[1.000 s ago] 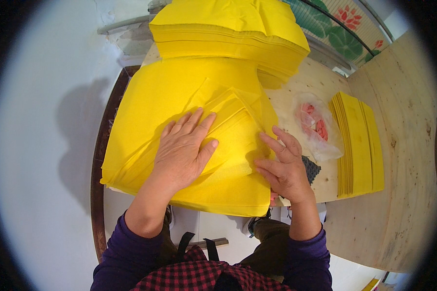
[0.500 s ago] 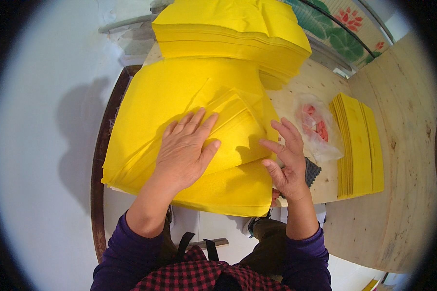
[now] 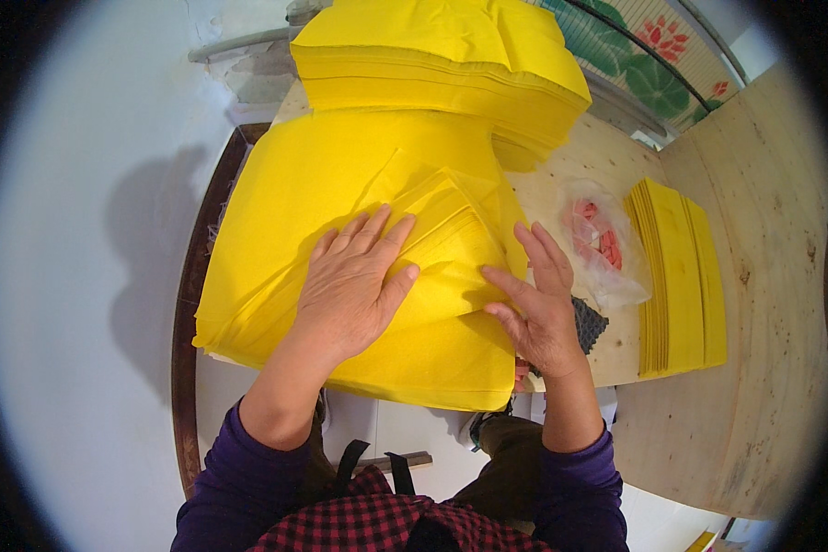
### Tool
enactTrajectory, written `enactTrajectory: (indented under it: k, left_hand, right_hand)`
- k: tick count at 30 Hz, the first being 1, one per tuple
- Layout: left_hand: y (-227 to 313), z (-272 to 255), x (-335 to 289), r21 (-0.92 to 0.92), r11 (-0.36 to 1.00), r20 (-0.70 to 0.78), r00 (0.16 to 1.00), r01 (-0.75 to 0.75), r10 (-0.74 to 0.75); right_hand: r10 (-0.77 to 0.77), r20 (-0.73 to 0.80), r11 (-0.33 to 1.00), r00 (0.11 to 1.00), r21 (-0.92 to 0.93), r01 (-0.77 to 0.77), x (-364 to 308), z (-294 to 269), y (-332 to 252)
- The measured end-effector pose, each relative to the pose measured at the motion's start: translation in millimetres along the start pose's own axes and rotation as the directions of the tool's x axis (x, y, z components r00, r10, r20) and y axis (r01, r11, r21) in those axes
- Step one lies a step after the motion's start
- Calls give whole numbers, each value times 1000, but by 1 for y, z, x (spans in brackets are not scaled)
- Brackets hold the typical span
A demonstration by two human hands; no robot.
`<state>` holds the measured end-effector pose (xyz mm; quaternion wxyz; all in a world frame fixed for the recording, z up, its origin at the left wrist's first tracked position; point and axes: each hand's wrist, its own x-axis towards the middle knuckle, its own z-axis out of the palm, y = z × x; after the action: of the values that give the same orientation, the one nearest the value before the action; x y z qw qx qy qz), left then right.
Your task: The person repeatedly folds a stack of yellow paper sheets on a wooden table. They use both hands to crease the edges and smooth the folds. The person occasionally picks up small red clips from a plastic bag and places them on the table.
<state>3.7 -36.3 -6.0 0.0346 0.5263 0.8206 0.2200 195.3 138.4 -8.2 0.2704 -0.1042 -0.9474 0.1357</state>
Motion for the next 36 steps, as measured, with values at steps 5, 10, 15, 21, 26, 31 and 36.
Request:
enactTrajectory:
  k: [5,10,15,21,26,31,36]
  left_hand:
    - [1,-1,1,-7,1000,15,1000,14,-13]
    - [2,-3,0,-7,1000,24,1000,19,-19]
    - [2,-2,0,2,1000,16,1000,14,-14]
    - [2,-3,1,1,1000,19,1000,13,-13]
    - [3,-3,1,14,1000,22,1000,16,-16]
    - [2,-2,1,18,1000,19,1000,13,-13]
    - [2,-2,1,8,1000,9,1000,13,-13]
  right_hand:
    - [-13,-69,1000,998,-16,12,-2,5,1]
    - [-55,-101,998,993,-24,53,-3,0,0]
    - [-67,-51,992,996,108,72,-4,-7,0]
    - [-95,24,970,995,228,87,-4,-8,2]
    - [17,140,880,990,469,-81,-10,-16,4]
    - [184,127,799,975,558,-224,-13,-20,5]
    - [100,-63,990,993,102,-93,-2,2,2]
